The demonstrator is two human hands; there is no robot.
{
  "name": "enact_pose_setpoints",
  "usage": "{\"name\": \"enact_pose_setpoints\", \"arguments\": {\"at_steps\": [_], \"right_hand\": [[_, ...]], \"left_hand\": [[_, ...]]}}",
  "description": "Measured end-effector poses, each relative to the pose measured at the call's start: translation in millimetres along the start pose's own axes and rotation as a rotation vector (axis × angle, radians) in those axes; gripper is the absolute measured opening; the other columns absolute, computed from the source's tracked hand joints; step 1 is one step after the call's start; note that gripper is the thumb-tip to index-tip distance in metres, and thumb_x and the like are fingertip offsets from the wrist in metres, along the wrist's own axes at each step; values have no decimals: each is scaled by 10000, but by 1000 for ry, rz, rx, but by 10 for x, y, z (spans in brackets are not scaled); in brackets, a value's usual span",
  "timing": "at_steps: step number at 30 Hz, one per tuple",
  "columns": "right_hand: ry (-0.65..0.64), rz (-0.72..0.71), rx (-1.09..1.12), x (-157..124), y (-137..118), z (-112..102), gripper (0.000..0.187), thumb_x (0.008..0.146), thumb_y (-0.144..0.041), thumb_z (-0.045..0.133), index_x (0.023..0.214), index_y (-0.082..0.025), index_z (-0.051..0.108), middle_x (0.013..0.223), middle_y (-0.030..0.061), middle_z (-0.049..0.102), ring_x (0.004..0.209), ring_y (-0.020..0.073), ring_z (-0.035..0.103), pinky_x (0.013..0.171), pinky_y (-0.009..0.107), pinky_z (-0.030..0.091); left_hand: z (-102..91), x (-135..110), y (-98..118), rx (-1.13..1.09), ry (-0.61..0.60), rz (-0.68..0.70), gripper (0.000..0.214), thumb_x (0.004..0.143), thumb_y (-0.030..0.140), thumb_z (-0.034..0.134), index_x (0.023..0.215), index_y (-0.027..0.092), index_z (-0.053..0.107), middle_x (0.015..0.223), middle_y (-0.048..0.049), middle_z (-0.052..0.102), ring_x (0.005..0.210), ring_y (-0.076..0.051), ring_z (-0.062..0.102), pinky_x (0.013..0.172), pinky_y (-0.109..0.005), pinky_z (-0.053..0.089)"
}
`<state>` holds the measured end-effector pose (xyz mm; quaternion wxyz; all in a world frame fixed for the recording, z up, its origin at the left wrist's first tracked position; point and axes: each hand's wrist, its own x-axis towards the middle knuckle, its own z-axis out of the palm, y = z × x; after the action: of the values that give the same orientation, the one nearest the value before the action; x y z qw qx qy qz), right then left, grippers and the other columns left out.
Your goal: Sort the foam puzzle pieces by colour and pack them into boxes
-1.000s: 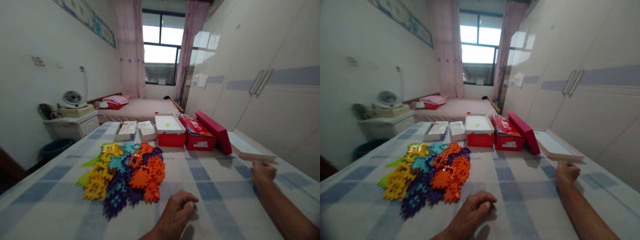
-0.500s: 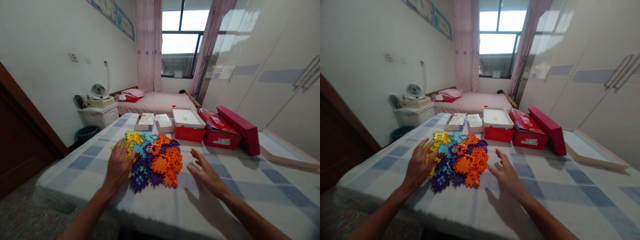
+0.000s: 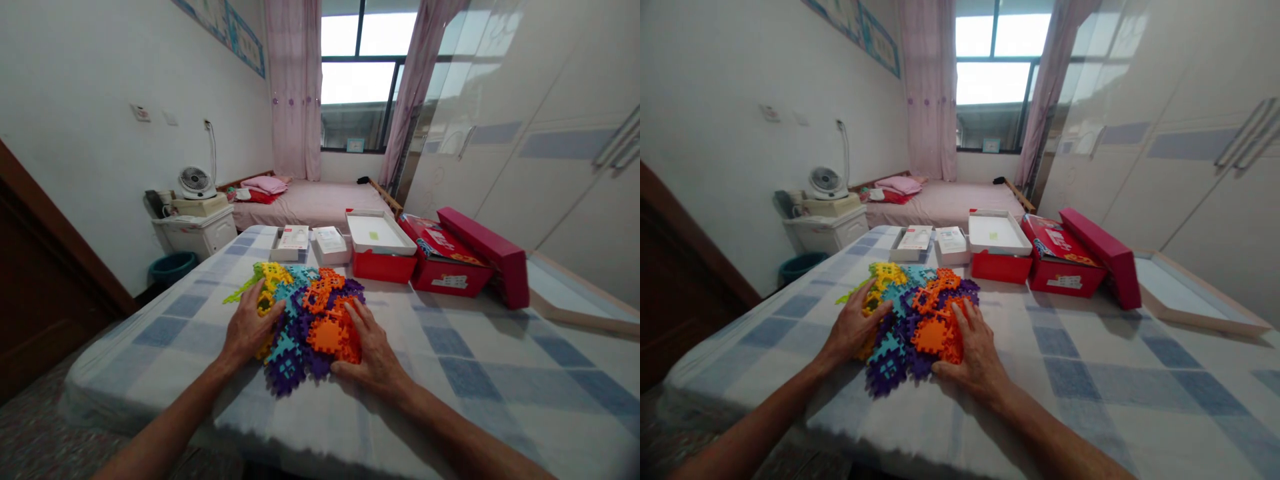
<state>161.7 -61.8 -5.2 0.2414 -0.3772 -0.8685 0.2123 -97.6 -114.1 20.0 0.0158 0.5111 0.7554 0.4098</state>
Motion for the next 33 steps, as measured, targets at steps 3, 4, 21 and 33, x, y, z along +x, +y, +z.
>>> {"name": "enact_pose_setpoints", "arguments": {"at_steps": [3, 4, 21, 33], "right_hand": [[18, -9, 39, 4, -20, -22, 989, 672, -506, 680, 1476, -185, 202, 1546, 141, 120, 1418, 306, 103, 1127, 494, 194], [25, -14, 52, 7, -20, -22, 987, 676, -488, 682, 1478, -186, 192, 1545, 140, 127, 1419, 301, 102, 1129, 492, 193], [249, 0, 256, 54, 126, 11, 939, 678, -294, 652, 1463, -183, 151, 1487, 140, 261, 1384, 271, 230, 1135, 464, 224], [303, 84, 321, 5, 197, -157, 893, 713, -325, 636, 1452, -213, 149, 1486, 128, 257, 1383, 269, 236, 1140, 485, 209]], "left_hand": [[53, 21, 93, -47, 21, 104, 598, 800, 487, 547, 1297, 161, 479, 1340, -125, 479, 1277, -258, 411, 1085, -399, 311], [73, 22, 133, -57, 20, 135, 583, 805, 477, 550, 1290, 160, 486, 1345, -123, 474, 1275, -254, 413, 1088, -400, 310], [589, -118, 1068, -35, -59, 658, 294, 825, 194, 551, 1112, 159, 605, 1179, -94, 603, 1159, -231, 491, 1030, -403, 402], [188, 226, 963, -224, -111, 588, 296, 876, 311, 481, 1100, 189, 631, 1231, -71, 588, 1093, -186, 570, 945, -338, 471]]}}
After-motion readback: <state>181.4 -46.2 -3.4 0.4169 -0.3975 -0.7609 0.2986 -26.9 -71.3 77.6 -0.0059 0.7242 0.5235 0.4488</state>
